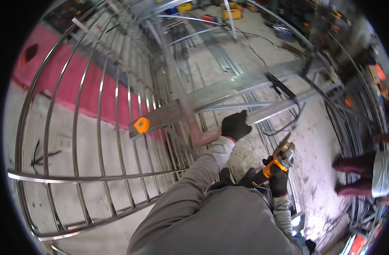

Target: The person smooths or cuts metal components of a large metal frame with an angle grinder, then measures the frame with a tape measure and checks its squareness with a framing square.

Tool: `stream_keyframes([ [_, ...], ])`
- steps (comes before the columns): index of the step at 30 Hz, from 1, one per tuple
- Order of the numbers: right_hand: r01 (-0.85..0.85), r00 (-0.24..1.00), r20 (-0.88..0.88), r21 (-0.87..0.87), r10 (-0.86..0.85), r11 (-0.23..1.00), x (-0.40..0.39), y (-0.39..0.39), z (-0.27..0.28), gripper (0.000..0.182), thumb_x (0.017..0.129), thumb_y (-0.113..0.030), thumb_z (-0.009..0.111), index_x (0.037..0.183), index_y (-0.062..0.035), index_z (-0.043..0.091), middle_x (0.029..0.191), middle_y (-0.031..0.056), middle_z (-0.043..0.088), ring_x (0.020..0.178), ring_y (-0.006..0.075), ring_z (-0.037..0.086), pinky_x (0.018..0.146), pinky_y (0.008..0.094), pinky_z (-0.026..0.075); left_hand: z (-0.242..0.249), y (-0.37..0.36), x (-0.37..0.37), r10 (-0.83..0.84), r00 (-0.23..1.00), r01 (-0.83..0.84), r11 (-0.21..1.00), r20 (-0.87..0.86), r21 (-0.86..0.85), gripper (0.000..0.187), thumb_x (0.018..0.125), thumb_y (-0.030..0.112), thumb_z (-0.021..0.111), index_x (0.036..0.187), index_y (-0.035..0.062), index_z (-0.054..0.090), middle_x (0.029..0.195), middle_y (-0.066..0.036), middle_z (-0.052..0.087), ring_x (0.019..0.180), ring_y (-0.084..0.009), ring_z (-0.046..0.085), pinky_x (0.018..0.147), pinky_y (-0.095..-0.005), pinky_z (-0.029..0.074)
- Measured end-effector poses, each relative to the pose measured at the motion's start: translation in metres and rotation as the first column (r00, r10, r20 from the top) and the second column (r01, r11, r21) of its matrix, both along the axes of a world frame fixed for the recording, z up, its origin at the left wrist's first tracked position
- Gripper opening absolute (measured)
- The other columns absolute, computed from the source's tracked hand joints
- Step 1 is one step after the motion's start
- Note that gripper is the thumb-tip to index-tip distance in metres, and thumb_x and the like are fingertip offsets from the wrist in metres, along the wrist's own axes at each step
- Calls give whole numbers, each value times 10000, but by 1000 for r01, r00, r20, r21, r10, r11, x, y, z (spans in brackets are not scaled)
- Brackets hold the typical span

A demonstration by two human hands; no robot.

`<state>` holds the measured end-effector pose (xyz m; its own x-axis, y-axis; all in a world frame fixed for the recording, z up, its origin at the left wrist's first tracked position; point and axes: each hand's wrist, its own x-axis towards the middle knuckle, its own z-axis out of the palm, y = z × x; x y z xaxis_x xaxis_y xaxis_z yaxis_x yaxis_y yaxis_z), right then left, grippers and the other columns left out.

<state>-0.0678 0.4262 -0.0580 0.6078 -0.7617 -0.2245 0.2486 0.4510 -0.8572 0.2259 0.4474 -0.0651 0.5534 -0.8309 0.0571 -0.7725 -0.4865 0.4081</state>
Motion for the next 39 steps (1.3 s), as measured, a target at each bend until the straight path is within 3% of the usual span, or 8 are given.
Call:
stream_keyframes([
  [7,-66,996,68,-2,66,998,12,-5,5,578,862,-273,816,1343,-34,603,1155,109,710,1092,285,720,989,455,587,26,7,-8,23,993,-14,997,-120,73,676,739,442,821,1302,99,670,999,-142,756,938,-348,743,827,-472,585],
  [11,-194,977,93,8,193,981,27,-7,6,595,901,-288,800,1386,-15,591,1221,121,707,1157,319,709,1049,490,560,31,52,-34,-25,978,142,810,208,-569,564,770,180,806,1296,44,654,1242,-202,653,1142,-422,622,997,-508,502],
  [14,-334,938,115,54,327,941,42,-2,8,625,905,-235,773,1444,-16,547,1279,125,689,1215,326,681,1104,489,520,24,128,-87,-87,982,-23,826,-168,-563,450,864,61,717,1307,10,666,1374,-209,635,1244,-391,643,1085,-461,503],
  [18,-467,881,120,62,458,882,63,14,-3,406,962,-107,706,1347,4,649,1207,103,748,1089,200,719,942,359,585,-11,196,-152,-120,720,-276,855,-683,-440,533,921,84,690,1435,14,568,1416,-150,643,1237,-277,667,1067,-405,518],
  [20,-535,844,102,81,527,841,72,28,-7,367,962,-94,730,1311,6,672,1197,102,749,1056,186,729,938,358,588,-33,211,-162,-198,180,-317,916,-963,-247,538,999,138,683,1493,27,501,1402,-94,642,1232,-209,655,1071,-365,514],
  [27,-763,644,-49,30,764,645,103,69,-22,370,901,-108,815,1242,-5,715,1106,73,769,997,178,743,894,333,601,-90,234,-181,-337,9,-411,857,-941,-311,481,1045,189,692,1470,57,510,1385,-92,643,1269,-206,632,1107,-363,498],
  [35,-805,579,-164,43,799,592,116,105,-28,355,902,-145,799,1220,-9,719,1100,65,767,978,168,743,880,330,601,-118,272,-193,-19,509,-248,954,-861,-168,334,1013,219,701,1295,51,641,1220,-92,712,1150,-228,685,999,-371,549],
  [39,-817,555,-170,69,814,572,117,108,-27,330,912,-145,778,1207,-10,720,1084,60,766,978,163,741,876,330,602,-115,280,-199,104,488,-285,957,-867,-45,387,976,267,749,1289,65,645,1188,-87,728,1105,-246,707,978,-367,560],
])
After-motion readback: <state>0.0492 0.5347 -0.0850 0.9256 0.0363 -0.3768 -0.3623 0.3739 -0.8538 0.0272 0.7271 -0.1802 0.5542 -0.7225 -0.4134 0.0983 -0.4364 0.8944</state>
